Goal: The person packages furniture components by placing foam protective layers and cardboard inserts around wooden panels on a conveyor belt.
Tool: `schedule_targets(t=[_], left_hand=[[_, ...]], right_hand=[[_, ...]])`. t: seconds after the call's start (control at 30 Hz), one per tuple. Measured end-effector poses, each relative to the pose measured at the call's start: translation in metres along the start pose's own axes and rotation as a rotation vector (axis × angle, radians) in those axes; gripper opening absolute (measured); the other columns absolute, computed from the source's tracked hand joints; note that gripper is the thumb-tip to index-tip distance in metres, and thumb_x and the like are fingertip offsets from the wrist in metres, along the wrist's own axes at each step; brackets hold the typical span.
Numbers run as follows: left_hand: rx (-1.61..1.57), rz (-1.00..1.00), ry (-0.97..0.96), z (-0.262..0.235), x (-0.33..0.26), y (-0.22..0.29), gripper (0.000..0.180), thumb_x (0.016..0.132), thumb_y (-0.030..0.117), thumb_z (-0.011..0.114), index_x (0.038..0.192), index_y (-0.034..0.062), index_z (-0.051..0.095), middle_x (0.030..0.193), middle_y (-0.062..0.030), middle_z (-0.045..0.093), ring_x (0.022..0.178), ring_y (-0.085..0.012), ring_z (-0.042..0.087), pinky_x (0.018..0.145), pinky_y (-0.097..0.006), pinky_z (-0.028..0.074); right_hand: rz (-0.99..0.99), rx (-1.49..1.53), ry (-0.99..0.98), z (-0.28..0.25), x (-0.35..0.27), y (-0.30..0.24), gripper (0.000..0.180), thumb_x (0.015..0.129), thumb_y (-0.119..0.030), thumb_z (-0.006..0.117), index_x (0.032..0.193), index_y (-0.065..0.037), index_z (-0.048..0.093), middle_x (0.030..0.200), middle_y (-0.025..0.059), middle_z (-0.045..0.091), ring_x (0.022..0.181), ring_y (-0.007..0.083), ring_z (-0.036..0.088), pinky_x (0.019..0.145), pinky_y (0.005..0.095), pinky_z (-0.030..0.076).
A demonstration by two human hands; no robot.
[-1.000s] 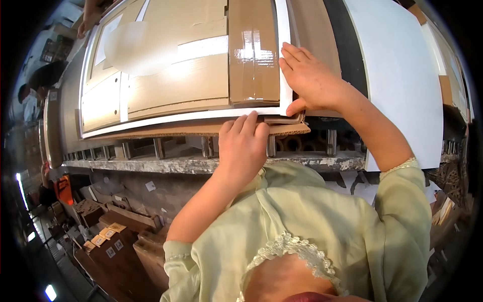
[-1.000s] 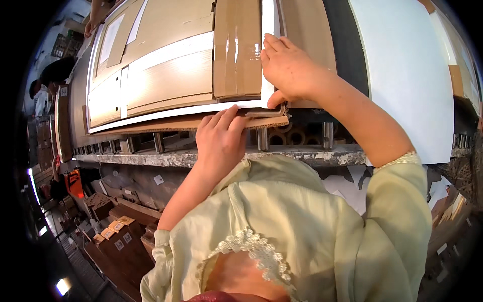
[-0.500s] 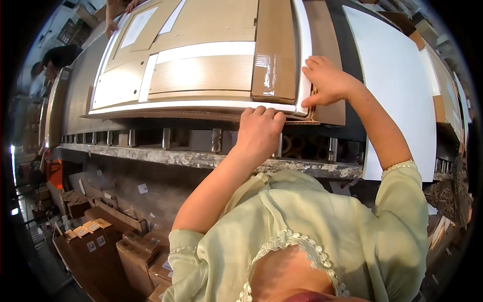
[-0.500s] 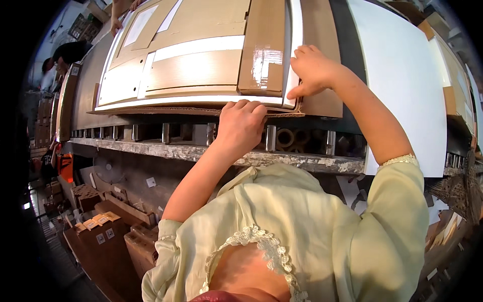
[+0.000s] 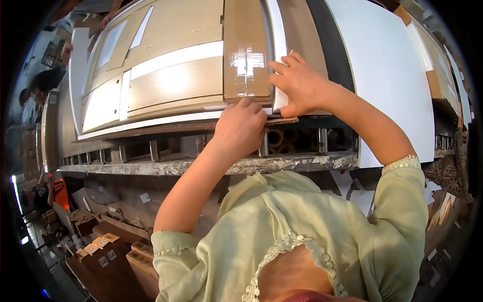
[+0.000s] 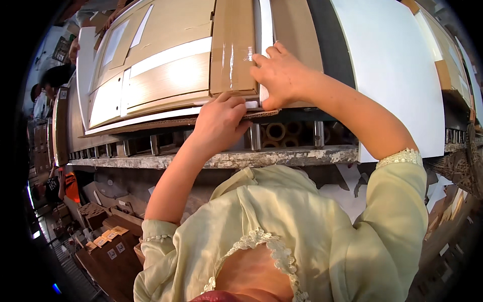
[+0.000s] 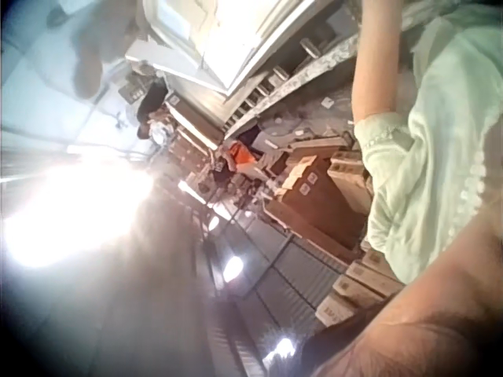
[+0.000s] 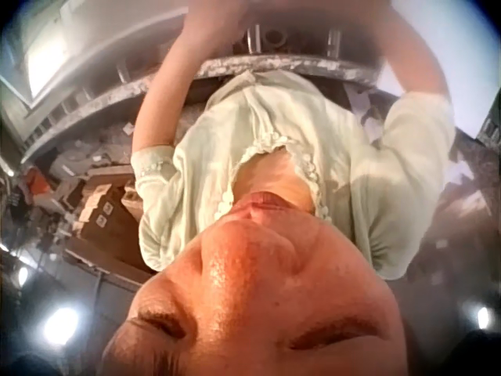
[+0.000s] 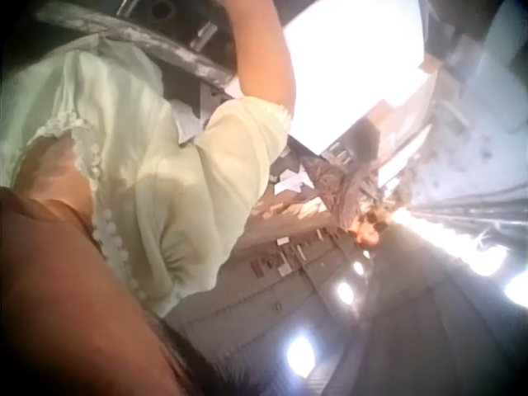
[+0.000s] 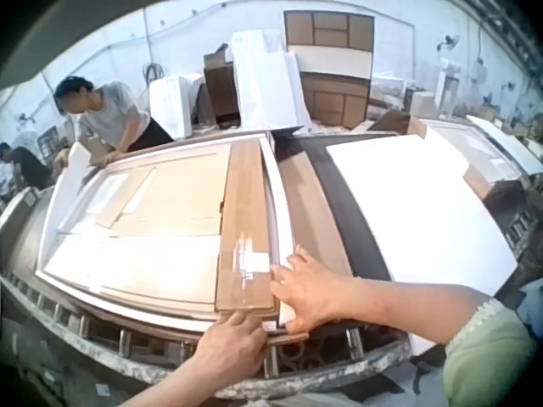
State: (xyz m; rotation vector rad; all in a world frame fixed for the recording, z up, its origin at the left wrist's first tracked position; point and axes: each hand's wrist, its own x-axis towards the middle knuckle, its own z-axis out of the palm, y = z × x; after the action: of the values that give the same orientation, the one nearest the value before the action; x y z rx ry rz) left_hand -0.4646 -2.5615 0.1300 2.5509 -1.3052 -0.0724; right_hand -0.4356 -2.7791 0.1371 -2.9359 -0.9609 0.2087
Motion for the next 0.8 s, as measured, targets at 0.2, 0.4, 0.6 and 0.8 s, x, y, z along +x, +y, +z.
schedule_targets(t=[0.2,0.4,0.6,0.8], left_hand=[[-0.020,-0.022,0.076,0.000,-0.002,0.006,0.025,0.066,0.020,0.077,0.081,0.0054,0.062,0.096,-0.0049,0.064,0.094,-0.0241,0.059,0.075,-0.036,0.053],[-0.047,-0.057,-0.001,0.002,0.003,-0.003,0.024,0.061,0.019,0.077,0.075,0.0068,0.062,0.094,-0.0032,0.064,0.090,-0.0230,0.059,0.072,-0.035,0.052],[-0.049,0.014,0.017,0.004,-0.003,-0.003,0.026,0.062,0.018,0.077,0.077,0.0055,0.060,0.098,-0.0055,0.065,0.086,-0.0237,0.059,0.073,-0.036,0.052],[-0.036,0.027,0.028,0.005,-0.007,-0.001,0.023,0.066,0.016,0.074,0.080,0.0045,0.060,0.102,-0.0074,0.065,0.081,-0.0249,0.059,0.070,-0.037,0.052]], right_hand=[[0.161,-0.282,0.594,-0.010,-0.024,0.108,0.029,0.070,-0.011,0.067,0.099,-0.008,0.068,0.108,0.0121,0.066,0.103,0.0302,0.060,0.091,0.0436,0.045],[-0.198,0.112,0.399,-0.013,-0.010,0.014,0.045,0.065,-0.029,0.082,0.098,-0.005,0.065,0.107,0.0093,0.065,0.108,0.0291,0.054,0.096,0.0417,0.044],[-0.110,0.203,0.125,-0.006,-0.001,0.005,0.047,0.062,-0.029,0.083,0.097,-0.002,0.066,0.104,0.0091,0.065,0.111,0.0289,0.050,0.097,0.0402,0.044],[-0.005,-0.028,-0.120,-0.014,0.015,-0.011,0.048,0.054,-0.025,0.082,0.091,-0.001,0.063,0.103,0.0073,0.062,0.106,0.0296,0.048,0.094,0.0373,0.045]])
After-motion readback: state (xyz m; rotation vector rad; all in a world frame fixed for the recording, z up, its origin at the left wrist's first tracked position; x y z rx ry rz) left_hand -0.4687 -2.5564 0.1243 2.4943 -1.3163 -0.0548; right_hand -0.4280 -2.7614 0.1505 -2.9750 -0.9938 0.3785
